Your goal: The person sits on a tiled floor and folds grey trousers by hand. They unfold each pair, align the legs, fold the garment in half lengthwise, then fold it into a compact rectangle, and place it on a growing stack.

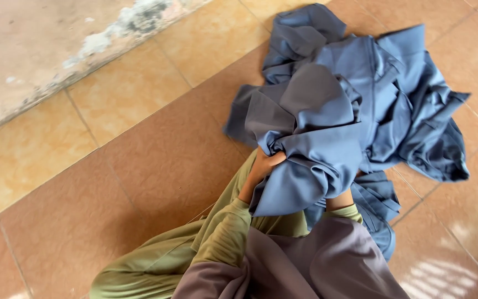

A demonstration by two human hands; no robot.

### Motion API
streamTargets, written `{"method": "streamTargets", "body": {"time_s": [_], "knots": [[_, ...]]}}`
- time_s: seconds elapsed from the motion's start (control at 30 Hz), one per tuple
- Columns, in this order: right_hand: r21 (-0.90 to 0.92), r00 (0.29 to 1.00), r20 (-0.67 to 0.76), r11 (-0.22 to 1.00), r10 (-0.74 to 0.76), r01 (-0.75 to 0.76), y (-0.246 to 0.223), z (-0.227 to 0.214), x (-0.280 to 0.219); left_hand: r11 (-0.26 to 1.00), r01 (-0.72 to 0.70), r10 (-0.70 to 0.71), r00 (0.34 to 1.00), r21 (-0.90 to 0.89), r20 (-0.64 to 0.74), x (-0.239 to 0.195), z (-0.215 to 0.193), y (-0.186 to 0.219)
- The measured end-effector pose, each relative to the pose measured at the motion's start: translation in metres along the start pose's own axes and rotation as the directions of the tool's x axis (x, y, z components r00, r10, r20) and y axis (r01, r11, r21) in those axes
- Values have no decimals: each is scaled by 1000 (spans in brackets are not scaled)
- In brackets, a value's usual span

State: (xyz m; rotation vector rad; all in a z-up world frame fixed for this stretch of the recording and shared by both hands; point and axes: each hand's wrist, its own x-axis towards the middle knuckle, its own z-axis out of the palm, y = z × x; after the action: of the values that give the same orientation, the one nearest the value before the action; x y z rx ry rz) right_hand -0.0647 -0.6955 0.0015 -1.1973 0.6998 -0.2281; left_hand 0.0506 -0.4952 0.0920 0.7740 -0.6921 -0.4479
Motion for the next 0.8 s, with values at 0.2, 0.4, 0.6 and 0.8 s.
{"method": "streamTargets", "body": {"time_s": [0.2, 0.4, 0.6, 0.8], "knots": [[0, 974, 224, 1000, -24, 24, 6, 79, 38, 910, 6, 119, 954, 415, -274, -22, -29, 113], [-10, 883, 469, 1000, -10, 16, 24, 162, 68, 843, 78, 193, 880, 533, -434, -107, -132, 131], [-7, 736, 677, 1000, 15, -14, 47, 257, 79, 760, 210, 257, 772, 615, -581, -209, -243, 174], [-46, 637, 761, 990, 121, -133, 65, 332, 54, -64, 970, 347, 240, 233, -907, -305, -343, 193]]}}
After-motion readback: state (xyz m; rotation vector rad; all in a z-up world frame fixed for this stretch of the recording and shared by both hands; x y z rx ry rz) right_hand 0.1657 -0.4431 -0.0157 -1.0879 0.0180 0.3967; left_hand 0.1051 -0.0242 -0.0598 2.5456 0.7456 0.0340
